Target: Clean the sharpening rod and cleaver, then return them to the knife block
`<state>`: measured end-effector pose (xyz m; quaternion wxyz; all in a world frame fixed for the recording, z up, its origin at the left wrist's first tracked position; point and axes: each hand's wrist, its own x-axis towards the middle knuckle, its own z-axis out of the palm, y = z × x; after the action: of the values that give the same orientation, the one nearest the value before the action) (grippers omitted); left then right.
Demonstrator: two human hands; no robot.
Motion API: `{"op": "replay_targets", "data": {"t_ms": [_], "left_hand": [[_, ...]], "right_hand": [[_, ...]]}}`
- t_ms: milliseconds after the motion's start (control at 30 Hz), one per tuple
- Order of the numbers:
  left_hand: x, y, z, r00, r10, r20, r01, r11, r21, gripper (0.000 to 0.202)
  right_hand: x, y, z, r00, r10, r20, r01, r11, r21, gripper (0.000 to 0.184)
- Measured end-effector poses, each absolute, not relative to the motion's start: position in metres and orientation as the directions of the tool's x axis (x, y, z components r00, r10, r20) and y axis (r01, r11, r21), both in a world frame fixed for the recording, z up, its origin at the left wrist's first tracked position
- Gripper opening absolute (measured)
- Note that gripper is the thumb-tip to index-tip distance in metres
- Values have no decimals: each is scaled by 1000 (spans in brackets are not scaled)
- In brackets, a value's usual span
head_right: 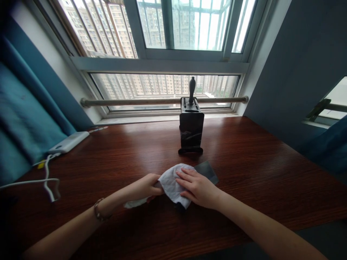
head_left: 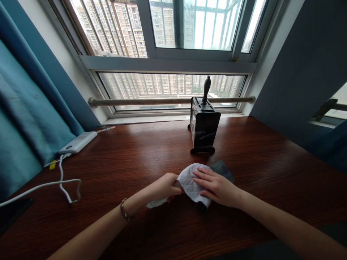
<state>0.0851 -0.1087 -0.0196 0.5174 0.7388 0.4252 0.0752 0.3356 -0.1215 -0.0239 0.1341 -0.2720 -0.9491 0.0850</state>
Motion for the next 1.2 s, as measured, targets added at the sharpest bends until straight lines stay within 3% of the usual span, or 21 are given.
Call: {"op": "replay_targets", "data": {"t_ms": [400,633,800,1000,1200], "left_hand": [[86,-108,-22,581,736,-346,598,-98,796,27],[85,-109,-21,560,739,-375,622,-75,780,25],[85,-109,-18,580,722,-377,609,-76,790,23],[85,-109,-16,570,722,-392,622,-69,780,25],[85,-109,-17,558,726,-402,622,-45,782,32]], "right_hand": [[335,-122,-18,-892,389,229,281,877,-391,28],[351,-106,-10,-854,435,287,210,792,-573,16],[374,-93,-8,-762,607,224,400,714,-575,24],[393,-81,-11,-462,861,212,718,504,-480,23],[388,-80,-21,-369,882,294,808,461,-368,20]]}}
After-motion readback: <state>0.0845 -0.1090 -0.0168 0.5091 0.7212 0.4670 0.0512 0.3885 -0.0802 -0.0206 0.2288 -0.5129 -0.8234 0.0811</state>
